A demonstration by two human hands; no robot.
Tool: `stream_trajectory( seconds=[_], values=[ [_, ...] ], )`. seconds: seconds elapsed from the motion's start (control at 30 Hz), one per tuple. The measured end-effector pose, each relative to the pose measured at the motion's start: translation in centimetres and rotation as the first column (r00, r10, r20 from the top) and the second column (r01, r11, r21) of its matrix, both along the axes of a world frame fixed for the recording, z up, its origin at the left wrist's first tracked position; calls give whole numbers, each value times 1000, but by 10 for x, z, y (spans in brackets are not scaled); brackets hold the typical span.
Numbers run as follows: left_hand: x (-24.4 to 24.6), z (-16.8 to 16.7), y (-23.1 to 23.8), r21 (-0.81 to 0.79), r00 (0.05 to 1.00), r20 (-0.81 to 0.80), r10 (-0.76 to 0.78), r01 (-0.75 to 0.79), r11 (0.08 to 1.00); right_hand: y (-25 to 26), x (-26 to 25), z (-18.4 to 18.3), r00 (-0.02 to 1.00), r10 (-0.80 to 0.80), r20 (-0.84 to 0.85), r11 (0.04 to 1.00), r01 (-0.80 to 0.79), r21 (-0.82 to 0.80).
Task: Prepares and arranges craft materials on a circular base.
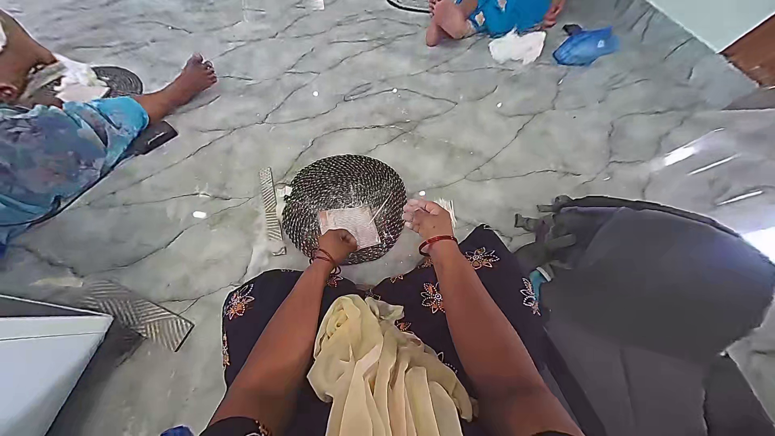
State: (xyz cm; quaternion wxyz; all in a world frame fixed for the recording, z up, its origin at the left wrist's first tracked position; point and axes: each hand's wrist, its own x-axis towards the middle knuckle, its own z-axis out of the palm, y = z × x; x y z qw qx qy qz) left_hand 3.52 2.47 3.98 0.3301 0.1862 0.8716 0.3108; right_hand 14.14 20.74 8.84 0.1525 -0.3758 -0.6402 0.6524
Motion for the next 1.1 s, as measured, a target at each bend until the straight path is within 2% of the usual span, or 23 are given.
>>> stream_trajectory(
  seconds=[0.03,0.1,0.3,0.4,0.63,0.93,1.1],
  values=[
    [2,-1,0,21,1000,5,12,-13,1000,-3,-4,-1,1000,-13,-16,997,12,-74],
    [5,-2,1,36,1000,1,21,-21,999,-8,-14,-4,1000,22,-15,992,-24,-120],
    [7,-1,2,45,998,20,64,-65,997,-21,-34,-31,988,128,87,991,-130,15],
    [10,-3,5,26,999,32,43,-44,999,-24,-38,-38,978,159,135,986,-163,24],
    [17,-3,13,8,1000,19,-2,2,1000,-23,-37,-36,971,164,172,986,-169,13],
    [26,5,17,47,1000,17,-19,19,999,-18,-37,-31,980,141,142,989,-134,-55],
    [31,9,19,122,991,128,25,-41,992,-15,-37,-32,986,110,127,991,-100,-85]
  ],
)
